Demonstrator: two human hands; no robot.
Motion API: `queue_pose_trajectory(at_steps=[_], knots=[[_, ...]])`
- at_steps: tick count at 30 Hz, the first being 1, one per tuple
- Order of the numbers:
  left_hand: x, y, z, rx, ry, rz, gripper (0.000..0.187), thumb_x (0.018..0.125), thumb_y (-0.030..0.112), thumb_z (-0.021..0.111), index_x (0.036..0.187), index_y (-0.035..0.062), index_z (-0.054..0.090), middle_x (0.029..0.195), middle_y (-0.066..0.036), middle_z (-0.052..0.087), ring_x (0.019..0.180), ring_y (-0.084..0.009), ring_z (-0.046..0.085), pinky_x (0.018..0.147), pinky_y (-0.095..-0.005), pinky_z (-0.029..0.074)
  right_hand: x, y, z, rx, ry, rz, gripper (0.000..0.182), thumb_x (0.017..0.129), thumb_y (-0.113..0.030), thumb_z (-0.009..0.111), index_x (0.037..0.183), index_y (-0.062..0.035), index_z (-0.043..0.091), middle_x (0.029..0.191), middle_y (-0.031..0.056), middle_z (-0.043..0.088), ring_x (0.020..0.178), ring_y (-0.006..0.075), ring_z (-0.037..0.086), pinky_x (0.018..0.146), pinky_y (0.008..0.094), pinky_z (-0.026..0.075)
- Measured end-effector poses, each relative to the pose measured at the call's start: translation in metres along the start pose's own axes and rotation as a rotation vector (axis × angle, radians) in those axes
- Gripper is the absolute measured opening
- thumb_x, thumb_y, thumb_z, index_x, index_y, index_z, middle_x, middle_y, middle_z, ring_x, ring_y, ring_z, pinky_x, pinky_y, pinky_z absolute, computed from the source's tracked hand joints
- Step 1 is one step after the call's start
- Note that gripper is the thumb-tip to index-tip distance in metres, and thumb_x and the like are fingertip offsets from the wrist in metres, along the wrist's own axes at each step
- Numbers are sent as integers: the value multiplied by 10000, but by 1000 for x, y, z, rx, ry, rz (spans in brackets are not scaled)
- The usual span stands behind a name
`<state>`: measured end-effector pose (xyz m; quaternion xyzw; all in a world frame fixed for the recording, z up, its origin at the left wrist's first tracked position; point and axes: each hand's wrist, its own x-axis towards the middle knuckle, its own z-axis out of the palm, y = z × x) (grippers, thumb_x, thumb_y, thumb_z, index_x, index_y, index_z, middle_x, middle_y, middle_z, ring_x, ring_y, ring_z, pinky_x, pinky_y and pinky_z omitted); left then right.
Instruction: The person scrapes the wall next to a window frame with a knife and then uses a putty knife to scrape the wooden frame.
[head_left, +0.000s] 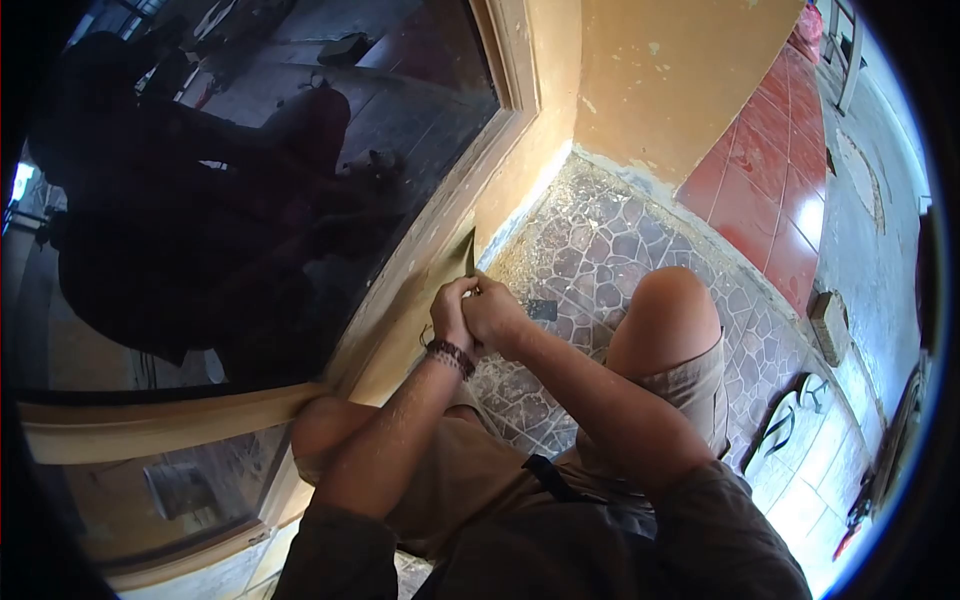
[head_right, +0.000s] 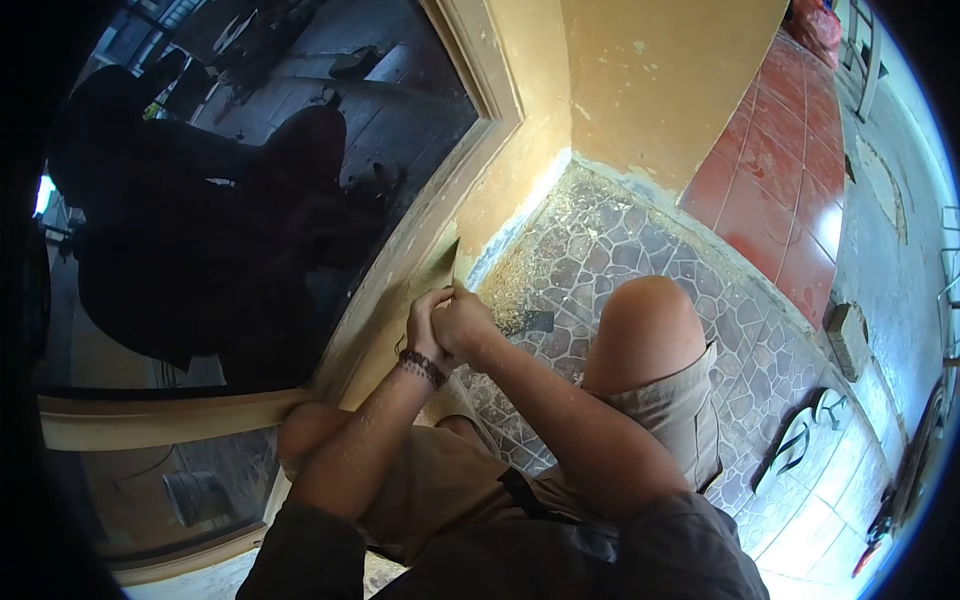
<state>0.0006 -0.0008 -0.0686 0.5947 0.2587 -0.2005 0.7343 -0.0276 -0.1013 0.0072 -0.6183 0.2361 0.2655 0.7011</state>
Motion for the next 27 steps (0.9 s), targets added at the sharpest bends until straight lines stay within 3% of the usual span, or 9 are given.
queue_pose_trajectory(at_steps=[2,6,8,11,13,16,23,26,27], knots=[[4,-2,-2,97,18,77,233,796,302,569,799,69,577,738,-89,593,643,-206,592,596,-303,490,-5,-8,-2,93,-36,41,681,775,-154,510,1407,-11,302,1166,276,565,1052,318,599,834,324,498],[-48,18,11,51,-377,396,345,903,263,444,949,-6,656,955,-157,635,929,-288,568,873,-468,454,4,11,3,-131,72,-128,671,777,-128,509,1391,36,294,982,220,637,825,249,664,628,331,538],[-10,3,3,18,-96,121,305,825,248,528,845,-29,655,868,-133,647,801,-223,582,748,-373,459,4,1,1,-14,28,-34,639,777,-123,506,1365,52,328,994,227,633,839,255,663,644,334,538],[8,1,-1,86,-9,3,242,787,276,577,808,38,614,765,-92,607,690,-195,585,620,-311,474,11,0,-1,74,-12,17,580,779,-109,511,1324,45,384,972,224,640,830,263,663,640,337,536],[-9,6,10,75,44,42,265,783,219,580,787,-34,657,824,-108,644,746,-188,585,687,-317,458,2,-3,-6,96,-30,31,556,781,-102,511,1309,36,403,952,225,643,821,265,664,628,339,534],[-22,11,18,-96,44,11,247,774,216,590,738,-26,624,781,-95,618,731,-195,578,683,-321,456,3,6,1,-79,38,-86,513,784,-101,518,1276,20,441,921,217,646,784,262,659,604,339,525],[-24,16,21,-92,69,-54,245,762,209,598,739,-35,615,753,-100,608,712,-202,576,678,-328,457,-8,-12,-12,83,-60,71,506,791,-120,548,1266,24,453,878,178,643,731,228,638,571,335,501],[-25,9,21,71,149,213,251,747,197,594,740,-52,623,748,-105,619,691,-207,576,673,-334,458,1,2,-4,-2,2,-21,468,780,-102,541,1223,36,481,840,166,638,728,215,636,549,328,493],[-20,8,17,77,104,153,238,755,231,595,761,-5,617,755,-98,609,688,-204,579,649,-330,466,0,-2,-4,39,-22,9,476,783,-110,542,1231,36,477,842,169,639,725,216,636,549,326,493]])
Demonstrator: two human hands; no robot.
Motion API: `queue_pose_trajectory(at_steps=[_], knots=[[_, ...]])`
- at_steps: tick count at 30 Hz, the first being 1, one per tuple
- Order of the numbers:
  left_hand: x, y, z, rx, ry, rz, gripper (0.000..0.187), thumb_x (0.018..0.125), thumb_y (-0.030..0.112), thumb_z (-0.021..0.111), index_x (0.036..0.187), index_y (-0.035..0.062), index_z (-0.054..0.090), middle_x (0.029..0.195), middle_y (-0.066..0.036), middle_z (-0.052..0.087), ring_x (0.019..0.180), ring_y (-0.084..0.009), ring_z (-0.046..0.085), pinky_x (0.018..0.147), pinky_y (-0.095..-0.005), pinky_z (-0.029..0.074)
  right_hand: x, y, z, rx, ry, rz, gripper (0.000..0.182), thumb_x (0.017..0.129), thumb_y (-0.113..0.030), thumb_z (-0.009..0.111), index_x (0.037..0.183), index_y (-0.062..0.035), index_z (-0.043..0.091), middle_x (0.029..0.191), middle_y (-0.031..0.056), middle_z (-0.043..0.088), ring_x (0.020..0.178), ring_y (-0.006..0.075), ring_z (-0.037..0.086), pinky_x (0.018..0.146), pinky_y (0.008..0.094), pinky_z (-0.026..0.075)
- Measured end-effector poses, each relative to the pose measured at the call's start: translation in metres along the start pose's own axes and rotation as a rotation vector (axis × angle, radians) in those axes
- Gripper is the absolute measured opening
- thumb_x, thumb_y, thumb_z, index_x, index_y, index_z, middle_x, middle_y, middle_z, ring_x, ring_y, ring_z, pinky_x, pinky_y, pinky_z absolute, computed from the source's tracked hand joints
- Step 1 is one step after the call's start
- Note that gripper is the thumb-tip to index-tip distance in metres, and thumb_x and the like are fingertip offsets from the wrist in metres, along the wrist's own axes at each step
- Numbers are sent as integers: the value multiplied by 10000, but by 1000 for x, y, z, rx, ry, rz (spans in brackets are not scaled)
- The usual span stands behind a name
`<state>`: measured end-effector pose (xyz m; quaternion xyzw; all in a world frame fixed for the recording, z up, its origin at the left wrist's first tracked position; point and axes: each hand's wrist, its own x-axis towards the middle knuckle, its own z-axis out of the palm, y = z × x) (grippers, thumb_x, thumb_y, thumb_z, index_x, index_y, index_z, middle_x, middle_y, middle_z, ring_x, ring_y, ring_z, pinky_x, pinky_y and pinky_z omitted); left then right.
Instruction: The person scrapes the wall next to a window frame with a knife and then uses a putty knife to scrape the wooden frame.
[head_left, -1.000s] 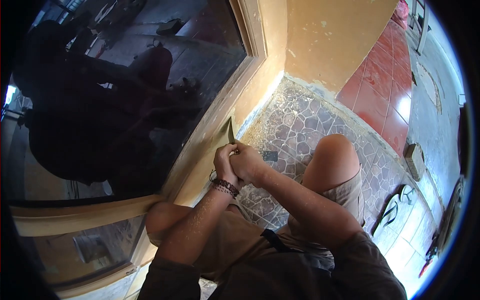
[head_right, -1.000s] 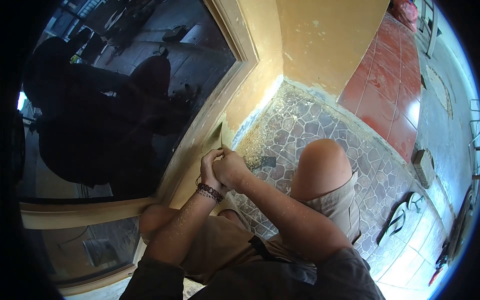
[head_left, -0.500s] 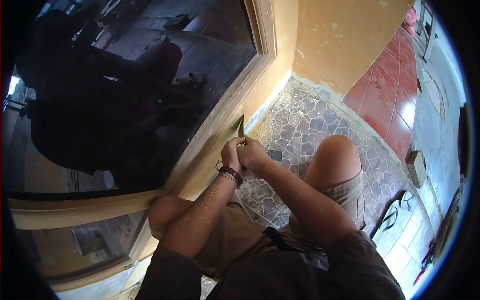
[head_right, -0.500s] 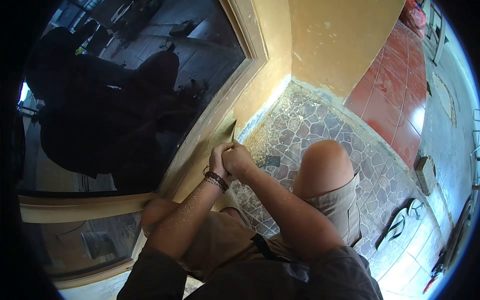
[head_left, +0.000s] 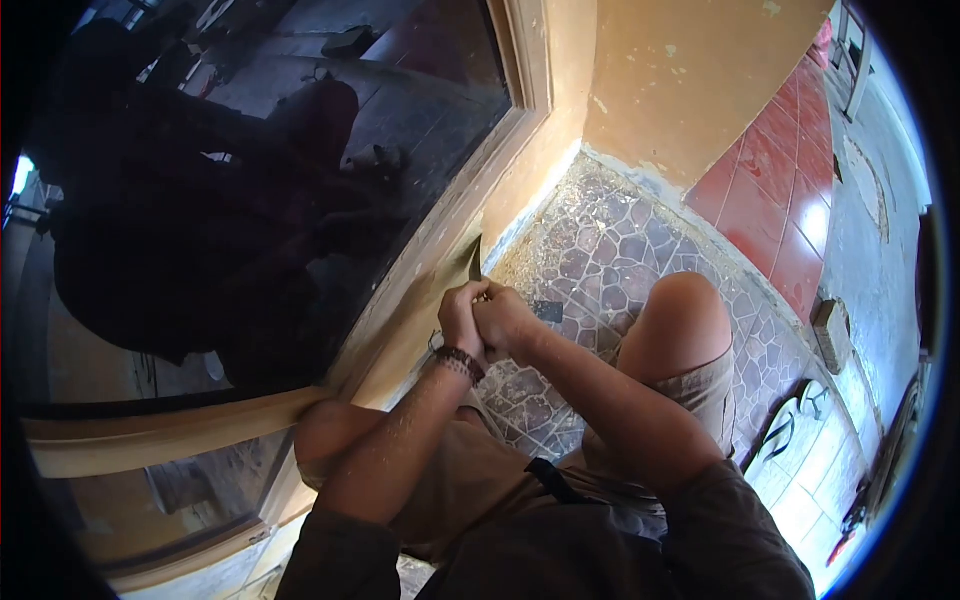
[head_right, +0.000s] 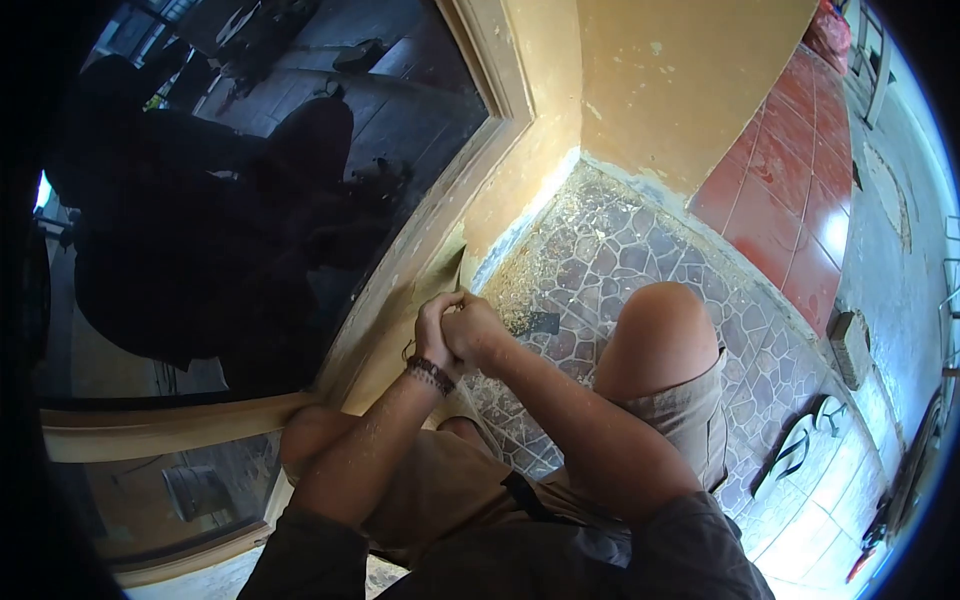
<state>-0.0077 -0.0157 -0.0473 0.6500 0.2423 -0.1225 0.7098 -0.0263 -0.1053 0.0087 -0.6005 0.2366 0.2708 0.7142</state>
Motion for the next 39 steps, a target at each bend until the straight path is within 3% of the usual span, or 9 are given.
queue_pose_trajectory(at_steps=[2,7,10,13,19,23,29,33,39], knots=[[15,-5,-6,9,-98,-113,214,770,300,596,801,89,605,769,-82,587,682,-197,584,602,-324,482,-4,-11,-4,83,-45,59,490,789,-127,543,1246,37,469,845,175,641,719,218,638,550,320,494],[2,-12,4,52,-30,124,220,776,293,588,776,74,611,754,-74,578,684,-179,571,620,-294,464,-7,0,-7,107,-14,24,341,854,-131,489,1171,-9,513,771,123,610,578,175,583,424,304,438],[-7,8,6,137,-74,155,234,792,279,575,789,48,612,758,-75,580,715,-168,574,661,-287,464,-2,-4,-7,91,-1,7,464,786,-94,525,1228,40,470,798,170,633,644,225,623,505,331,483],[-6,28,16,11,25,-282,235,806,258,558,787,30,611,778,-83,593,746,-170,578,707,-278,462,13,-4,-9,109,-51,39,491,798,-118,528,1255,45,452,807,173,635,641,230,624,505,331,484],[6,-16,2,-17,26,65,252,756,298,605,787,48,615,764,-91,585,676,-201,576,607,-310,467,2,4,-4,-3,46,-65,418,801,-109,529,1190,37,492,765,162,626,602,227,616,475,334,472],[8,10,11,-23,8,-256,200,758,239,610,779,40,609,755,-82,578,709,-194,573,634,-294,457,12,-4,-10,76,-37,63,433,792,-100,522,1204,30,497,847,166,635,701,221,632,545,325,496],[-13,1,19,24,96,68,204,730,162,610,804,-28,602,839,-122,606,774,-231,575,719,-343,453,11,12,-12,-8,8,-49,434,791,-93,522,1210,18,495,828,158,626,644,214,616,475,333,473],[11,-3,11,-87,53,-196,206,737,161,607,811,-31,598,846,-118,591,795,-223,566,744,-331,452,6,-10,-16,22,-49,85,439,798,-109,527,1224,-8,491,826,142,627,675,206,619,526,320,487],[-7,-3,16,-139,73,-138,219,740,174,604,869,5,552,856,-101,565,813,-225,559,748,-334,452,7,7,-16,54,-29,-1,363,809,-109,519,1160,-20,516,810,136,624,643,205,613,470,329,477]])
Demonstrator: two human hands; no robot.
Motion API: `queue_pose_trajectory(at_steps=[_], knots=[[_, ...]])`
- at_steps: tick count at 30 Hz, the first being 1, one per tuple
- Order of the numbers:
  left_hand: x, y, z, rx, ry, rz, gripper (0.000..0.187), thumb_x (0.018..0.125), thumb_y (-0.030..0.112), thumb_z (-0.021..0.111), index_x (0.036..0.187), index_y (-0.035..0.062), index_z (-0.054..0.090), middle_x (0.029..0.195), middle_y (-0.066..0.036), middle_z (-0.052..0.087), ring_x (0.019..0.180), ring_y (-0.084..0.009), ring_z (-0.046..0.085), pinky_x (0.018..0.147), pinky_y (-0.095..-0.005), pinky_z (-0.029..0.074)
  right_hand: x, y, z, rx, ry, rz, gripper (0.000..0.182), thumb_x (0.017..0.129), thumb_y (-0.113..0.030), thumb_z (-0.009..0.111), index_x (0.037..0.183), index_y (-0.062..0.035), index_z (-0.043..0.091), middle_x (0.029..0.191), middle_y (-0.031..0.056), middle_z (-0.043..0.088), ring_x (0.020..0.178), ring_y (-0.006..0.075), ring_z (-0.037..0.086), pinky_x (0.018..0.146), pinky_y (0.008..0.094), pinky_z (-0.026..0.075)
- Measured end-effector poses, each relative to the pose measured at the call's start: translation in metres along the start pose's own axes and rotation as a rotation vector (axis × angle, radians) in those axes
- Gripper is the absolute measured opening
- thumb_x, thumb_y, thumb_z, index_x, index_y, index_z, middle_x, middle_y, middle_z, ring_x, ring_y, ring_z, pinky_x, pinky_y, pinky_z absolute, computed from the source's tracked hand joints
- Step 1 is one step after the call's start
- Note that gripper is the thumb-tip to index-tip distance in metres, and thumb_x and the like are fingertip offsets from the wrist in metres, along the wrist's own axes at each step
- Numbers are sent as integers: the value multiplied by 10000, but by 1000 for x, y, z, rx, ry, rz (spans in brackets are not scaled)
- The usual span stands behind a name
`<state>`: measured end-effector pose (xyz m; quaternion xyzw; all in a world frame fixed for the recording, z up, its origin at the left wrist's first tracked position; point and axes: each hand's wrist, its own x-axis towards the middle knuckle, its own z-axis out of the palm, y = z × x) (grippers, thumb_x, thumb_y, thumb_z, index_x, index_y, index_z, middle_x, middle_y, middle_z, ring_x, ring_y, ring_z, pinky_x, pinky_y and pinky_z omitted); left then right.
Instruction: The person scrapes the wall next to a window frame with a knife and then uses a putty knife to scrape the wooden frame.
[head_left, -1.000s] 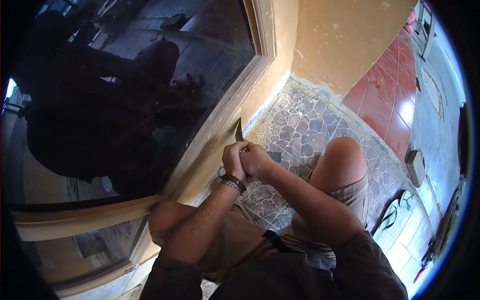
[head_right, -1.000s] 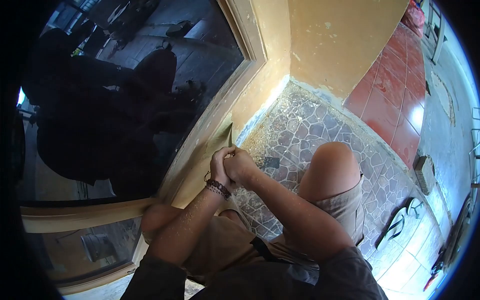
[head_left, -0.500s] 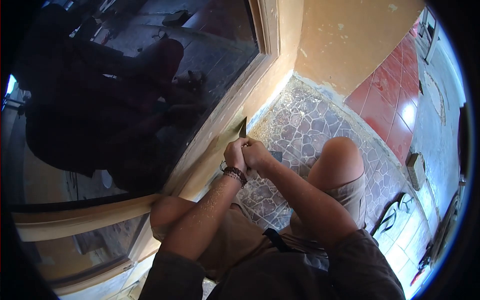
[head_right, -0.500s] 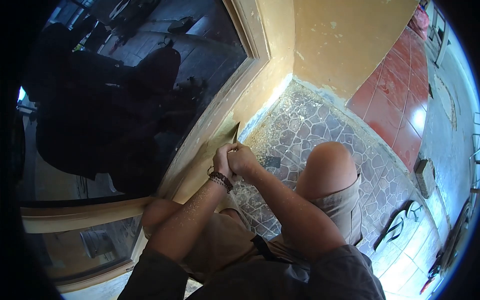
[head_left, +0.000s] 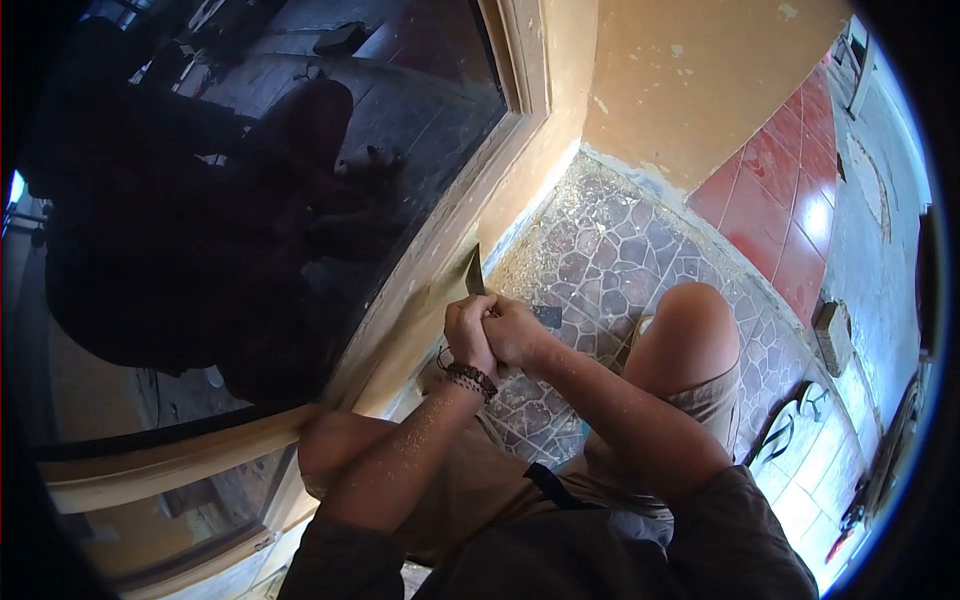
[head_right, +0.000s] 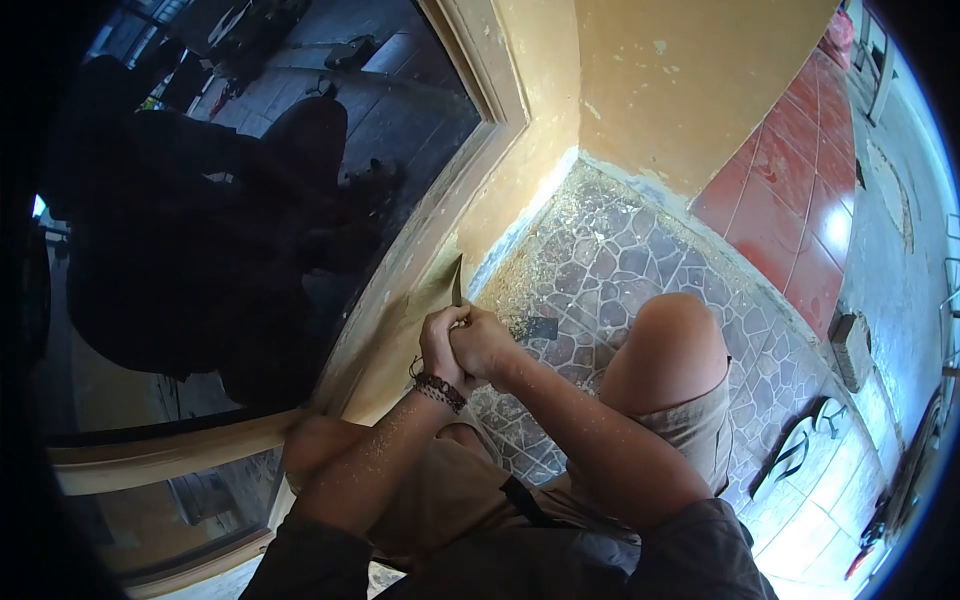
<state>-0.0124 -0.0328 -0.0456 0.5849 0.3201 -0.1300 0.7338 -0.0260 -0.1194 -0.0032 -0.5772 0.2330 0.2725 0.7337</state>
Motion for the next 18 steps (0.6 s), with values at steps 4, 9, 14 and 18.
queue_pose_trajectory(at_steps=[4,9,14,18], knots=[[-22,11,7,52,34,22,216,745,171,605,887,24,535,852,-89,550,813,-215,552,741,-331,451,-12,-11,-5,11,-87,80,418,811,-113,515,1214,-6,491,862,158,637,707,205,624,540,317,492],[-17,8,-6,-17,-45,-21,202,750,173,611,871,23,551,851,-91,559,801,-207,550,752,-332,445,-18,-12,5,-9,-17,55,514,810,-109,505,1307,-2,427,883,173,640,735,203,628,558,315,493],[7,-5,-21,253,-76,159,241,750,202,607,756,-39,607,852,-128,606,808,-219,568,743,-325,442,-18,-18,5,-1,-62,130,583,806,-121,510,1364,-26,370,947,186,636,762,231,635,589,329,507],[21,-8,-28,137,-112,55,243,756,212,601,755,-30,619,798,-117,613,751,-210,571,708,-333,450,-7,-14,9,-92,13,53,577,804,-127,520,1352,-21,375,972,190,628,788,238,642,594,341,513]])
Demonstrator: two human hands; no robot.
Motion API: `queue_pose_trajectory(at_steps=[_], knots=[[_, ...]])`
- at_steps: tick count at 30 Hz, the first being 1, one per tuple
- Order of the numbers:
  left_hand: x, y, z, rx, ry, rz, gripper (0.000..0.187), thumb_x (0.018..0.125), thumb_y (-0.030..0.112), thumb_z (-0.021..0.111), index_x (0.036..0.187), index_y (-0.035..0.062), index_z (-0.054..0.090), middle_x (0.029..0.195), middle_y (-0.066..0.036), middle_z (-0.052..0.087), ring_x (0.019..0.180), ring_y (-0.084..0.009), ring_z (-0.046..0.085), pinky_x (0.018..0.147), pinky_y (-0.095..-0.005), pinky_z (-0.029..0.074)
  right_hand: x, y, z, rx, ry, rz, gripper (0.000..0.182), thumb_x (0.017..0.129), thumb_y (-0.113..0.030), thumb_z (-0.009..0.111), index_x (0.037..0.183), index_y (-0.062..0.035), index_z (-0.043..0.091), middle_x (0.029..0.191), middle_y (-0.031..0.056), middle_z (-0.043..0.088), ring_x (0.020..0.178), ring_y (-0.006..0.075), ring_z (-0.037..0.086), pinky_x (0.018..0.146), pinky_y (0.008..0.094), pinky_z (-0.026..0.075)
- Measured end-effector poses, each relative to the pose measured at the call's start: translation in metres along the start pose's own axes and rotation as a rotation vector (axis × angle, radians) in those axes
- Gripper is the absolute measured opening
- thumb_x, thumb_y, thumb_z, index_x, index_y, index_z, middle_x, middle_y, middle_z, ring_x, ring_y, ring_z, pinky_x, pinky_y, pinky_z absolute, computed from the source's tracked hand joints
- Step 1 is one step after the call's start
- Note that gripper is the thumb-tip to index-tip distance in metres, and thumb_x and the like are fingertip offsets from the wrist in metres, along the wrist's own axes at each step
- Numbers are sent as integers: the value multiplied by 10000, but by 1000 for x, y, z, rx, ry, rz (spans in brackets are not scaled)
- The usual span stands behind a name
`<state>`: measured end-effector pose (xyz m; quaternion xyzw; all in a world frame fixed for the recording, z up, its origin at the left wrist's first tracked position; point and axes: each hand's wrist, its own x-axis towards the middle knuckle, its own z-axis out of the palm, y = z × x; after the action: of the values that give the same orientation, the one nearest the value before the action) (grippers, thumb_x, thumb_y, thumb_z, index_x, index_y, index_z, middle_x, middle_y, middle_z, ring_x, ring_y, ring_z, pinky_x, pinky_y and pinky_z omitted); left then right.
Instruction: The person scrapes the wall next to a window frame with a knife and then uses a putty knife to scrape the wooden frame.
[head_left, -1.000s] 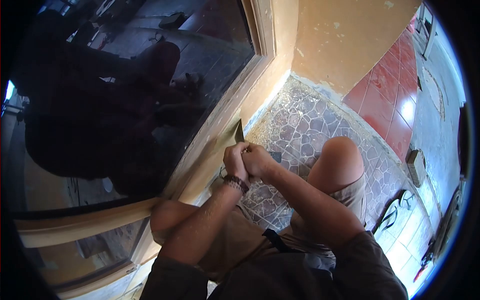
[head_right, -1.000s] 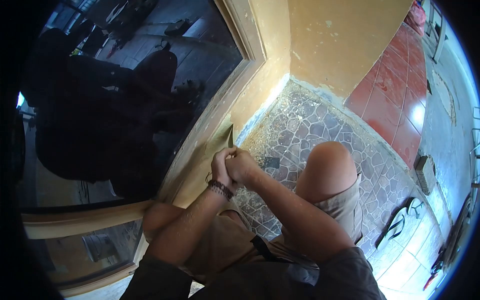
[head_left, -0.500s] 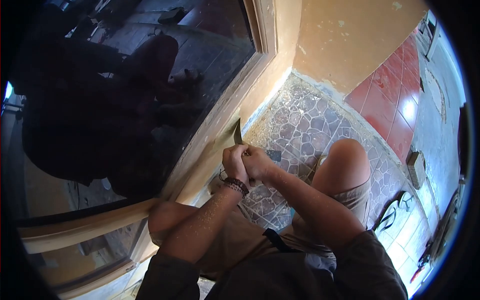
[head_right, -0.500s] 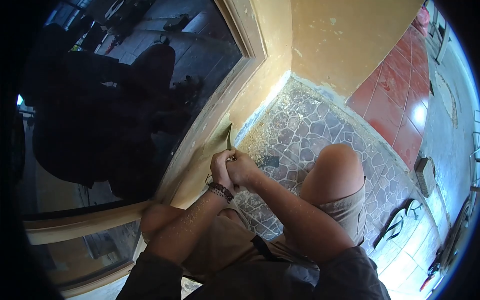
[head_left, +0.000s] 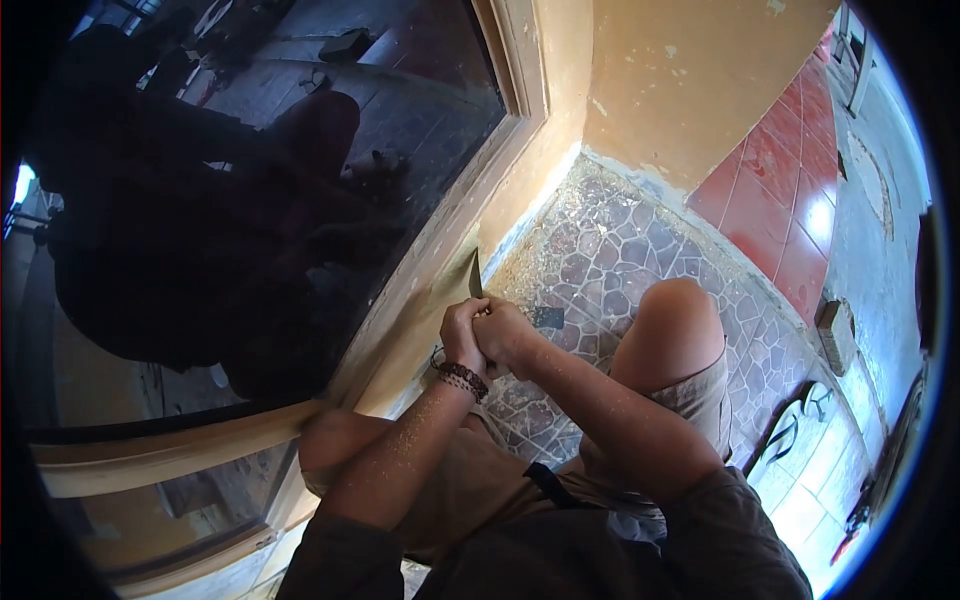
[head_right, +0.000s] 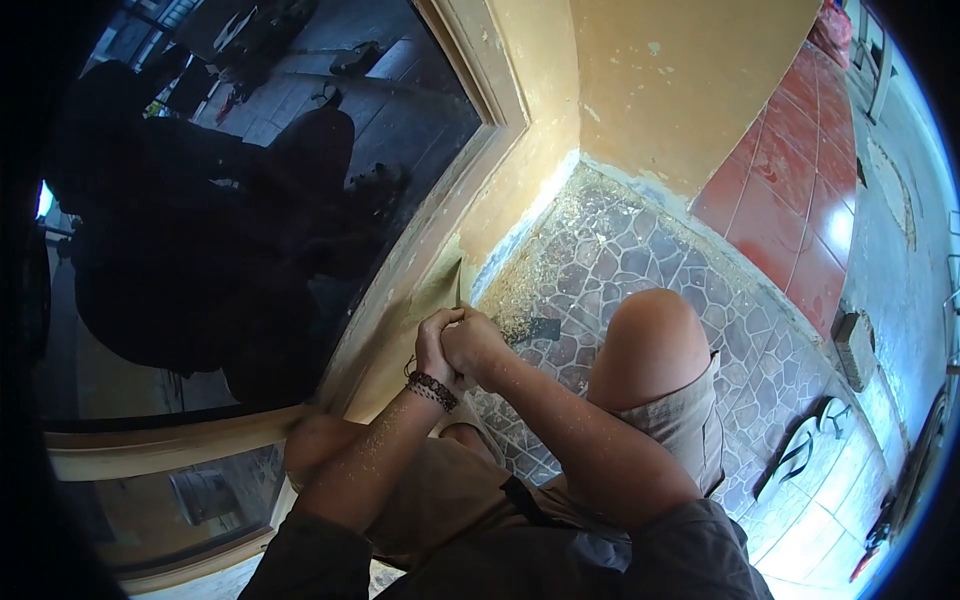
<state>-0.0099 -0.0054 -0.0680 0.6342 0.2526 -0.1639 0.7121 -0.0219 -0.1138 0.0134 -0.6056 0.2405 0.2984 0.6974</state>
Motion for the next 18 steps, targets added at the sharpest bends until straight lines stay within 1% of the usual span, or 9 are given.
queue_pose_trajectory(at_steps=[2,5,8,11,12,14,15,16,18], knots=[[-19,24,11,25,43,17,243,756,215,601,754,-27,622,777,-110,614,728,-206,570,692,-335,455,12,12,7,77,19,-13,556,805,-132,523,1332,-11,392,981,191,627,801,237,644,594,345,514],[1,18,10,-38,23,-168,235,754,207,603,764,-27,620,790,-101,616,736,-201,573,688,-333,458,24,11,4,135,-2,59,506,814,-125,511,1294,7,419,961,186,631,789,234,640,596,342,513],[5,0,1,20,6,-79,215,773,286,588,805,74,608,787,-64,590,730,-178,581,664,-302,472,6,7,2,125,-19,0,481,816,-105,497,1278,10,432,911,177,632,737,225,630,580,335,509],[-5,7,11,55,90,70,247,754,312,609,805,70,612,774,-71,584,701,-182,574,632,-305,469,-3,-5,0,135,-50,24,447,821,-90,484,1259,-2,458,861,157,626,690,214,618,552,319,498],[-5,11,15,57,76,74,233,752,300,610,784,69,606,778,-77,583,712,-184,570,640,-306,469,-2,-7,-1,113,-49,54,440,821,-89,485,1253,-6,466,854,154,624,683,211,614,543,316,493],[-7,21,19,93,105,-51,215,759,279,604,783,65,608,798,-81,582,748,-185,570,692,-306,465,2,-13,-4,69,-44,105,426,822,-87,486,1242,-13,482,841,146,619,670,204,607,525,309,482],[-9,24,23,113,114,-114,206,762,268,601,783,63,609,808,-82,582,767,-186,570,718,-306,464,2,-10,-5,114,-49,87,405,820,-83,487,1219,-11,493,838,149,618,667,207,607,516,315,479],[-9,18,21,27,99,-84,207,757,269,604,783,64,602,803,-78,575,764,-183,565,710,-312,461,0,-6,-5,162,-53,72,385,819,-80,487,1196,-9,505,836,153,617,665,210,607,507,320,477],[-19,18,22,-11,108,-21,212,742,213,604,812,13,596,824,-108,585,785,-210,567,729,-331,460,-2,-3,-4,198,-40,38,354,815,-75,487,1161,-4,517,829,158,616,663,215,607,491,331,473]])
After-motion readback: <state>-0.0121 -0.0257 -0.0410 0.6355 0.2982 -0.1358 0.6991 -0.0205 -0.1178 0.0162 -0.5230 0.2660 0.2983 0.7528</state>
